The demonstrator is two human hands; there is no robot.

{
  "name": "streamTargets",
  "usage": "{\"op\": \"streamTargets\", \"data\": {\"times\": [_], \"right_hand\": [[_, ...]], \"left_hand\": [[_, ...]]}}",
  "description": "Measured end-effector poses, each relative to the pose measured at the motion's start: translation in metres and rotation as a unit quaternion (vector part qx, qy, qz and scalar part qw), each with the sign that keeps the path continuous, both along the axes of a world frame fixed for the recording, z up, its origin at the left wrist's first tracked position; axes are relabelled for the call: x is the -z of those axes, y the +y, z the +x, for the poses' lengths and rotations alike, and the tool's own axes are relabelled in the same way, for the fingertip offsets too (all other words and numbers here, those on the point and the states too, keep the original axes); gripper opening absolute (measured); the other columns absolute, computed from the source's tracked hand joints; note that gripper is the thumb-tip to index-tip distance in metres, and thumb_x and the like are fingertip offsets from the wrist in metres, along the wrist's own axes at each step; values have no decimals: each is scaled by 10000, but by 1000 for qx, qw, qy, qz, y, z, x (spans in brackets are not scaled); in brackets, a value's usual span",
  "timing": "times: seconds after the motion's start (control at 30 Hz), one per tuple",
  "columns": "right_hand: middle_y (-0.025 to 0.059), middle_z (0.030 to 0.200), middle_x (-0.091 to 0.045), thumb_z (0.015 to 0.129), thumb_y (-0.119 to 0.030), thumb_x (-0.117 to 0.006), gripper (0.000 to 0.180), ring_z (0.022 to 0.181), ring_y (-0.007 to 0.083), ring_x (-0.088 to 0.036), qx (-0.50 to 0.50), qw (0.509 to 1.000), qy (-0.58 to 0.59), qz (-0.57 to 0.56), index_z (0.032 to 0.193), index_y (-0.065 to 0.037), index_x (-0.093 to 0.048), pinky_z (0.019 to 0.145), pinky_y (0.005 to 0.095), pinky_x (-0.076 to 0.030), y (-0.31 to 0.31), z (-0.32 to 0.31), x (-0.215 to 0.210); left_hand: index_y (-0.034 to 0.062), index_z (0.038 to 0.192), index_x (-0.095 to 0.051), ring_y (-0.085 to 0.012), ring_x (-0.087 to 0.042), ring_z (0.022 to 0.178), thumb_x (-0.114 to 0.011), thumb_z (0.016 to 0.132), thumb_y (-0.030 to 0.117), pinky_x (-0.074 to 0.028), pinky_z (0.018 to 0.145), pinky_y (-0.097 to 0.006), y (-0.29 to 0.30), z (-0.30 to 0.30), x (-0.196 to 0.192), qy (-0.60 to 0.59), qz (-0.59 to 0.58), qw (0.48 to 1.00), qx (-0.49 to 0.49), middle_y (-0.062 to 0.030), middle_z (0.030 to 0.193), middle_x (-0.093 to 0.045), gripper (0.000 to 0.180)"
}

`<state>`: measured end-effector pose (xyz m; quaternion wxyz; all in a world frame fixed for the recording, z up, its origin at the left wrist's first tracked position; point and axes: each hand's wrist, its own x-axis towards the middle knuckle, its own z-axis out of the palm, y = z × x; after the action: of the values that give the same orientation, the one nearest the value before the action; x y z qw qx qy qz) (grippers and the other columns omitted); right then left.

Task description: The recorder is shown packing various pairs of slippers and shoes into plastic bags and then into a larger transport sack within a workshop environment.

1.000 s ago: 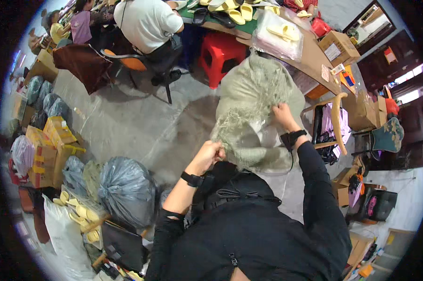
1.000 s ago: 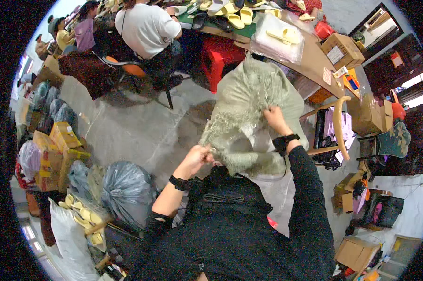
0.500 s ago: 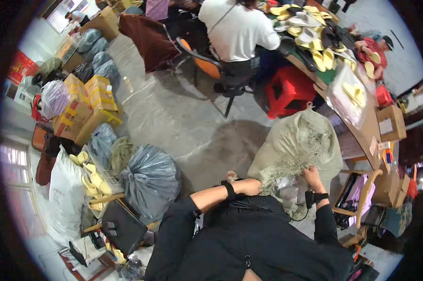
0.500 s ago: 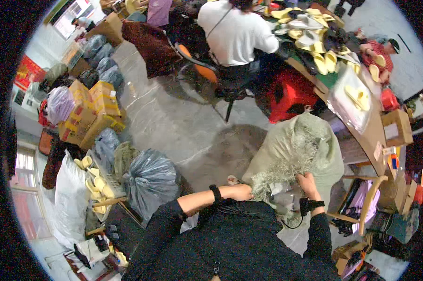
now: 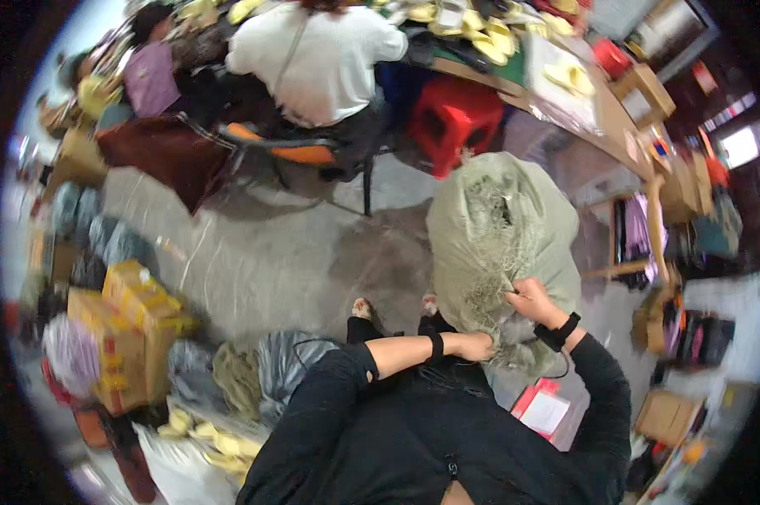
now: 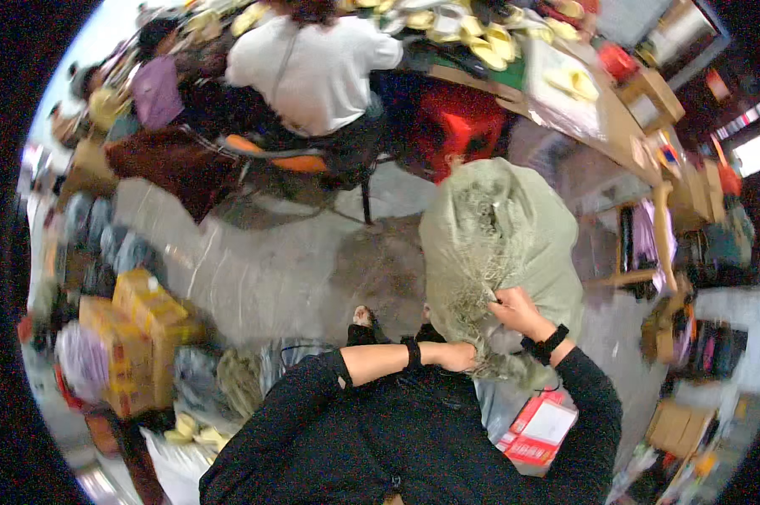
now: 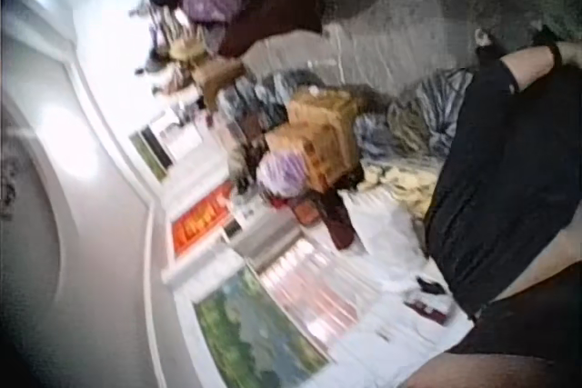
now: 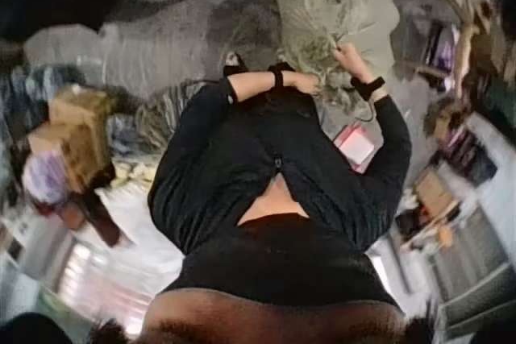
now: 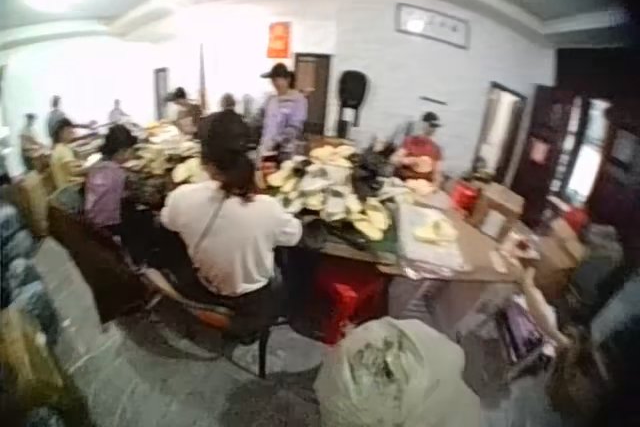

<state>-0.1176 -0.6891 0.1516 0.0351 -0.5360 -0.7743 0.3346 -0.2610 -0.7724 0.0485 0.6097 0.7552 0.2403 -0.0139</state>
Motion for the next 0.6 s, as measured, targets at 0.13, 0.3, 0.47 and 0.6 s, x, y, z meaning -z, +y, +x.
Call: {"op": "streamTargets", "data": {"times": [0.13,0.3,0.47,0.6], "right_hand": [[234,576,-458,664,-194,-542,253,522,389,-475,-59,998,-23,17,567,32,-482,464,429,-355,-49,-2,-25],[214,548,-461,650,-174,-540,236,524,381,-487,-1,1000,12,-24,556,30,-468,474,418,-374,-109,17,-56],[195,580,-486,639,-119,-529,159,506,307,-504,262,963,-64,-27,589,25,-484,484,365,-377,-144,57,-48],[132,582,-532,676,-87,-514,121,502,208,-484,249,955,-63,148,645,29,-506,494,307,-366,-153,94,-21]], "left_hand": [[-67,694,-592,-371,-560,632,-490,736,191,-438,588,-419,-24,8,-6,-105,-5,993,59,-223,702,-583,280],[-5,961,-522,-309,-534,849,-427,813,113,-410,762,-383,-32,-10,-57,-199,4,943,266,-191,875,-546,212],[91,1227,-366,-323,-337,1178,-648,707,241,-210,1002,-448,70,-78,-103,-150,285,916,-240,-152,1218,-410,611],[105,1253,-349,-316,-352,1169,-624,701,179,-205,1004,-453,101,-86,-26,89,283,950,-94,-157,1203,-429,621]]}}
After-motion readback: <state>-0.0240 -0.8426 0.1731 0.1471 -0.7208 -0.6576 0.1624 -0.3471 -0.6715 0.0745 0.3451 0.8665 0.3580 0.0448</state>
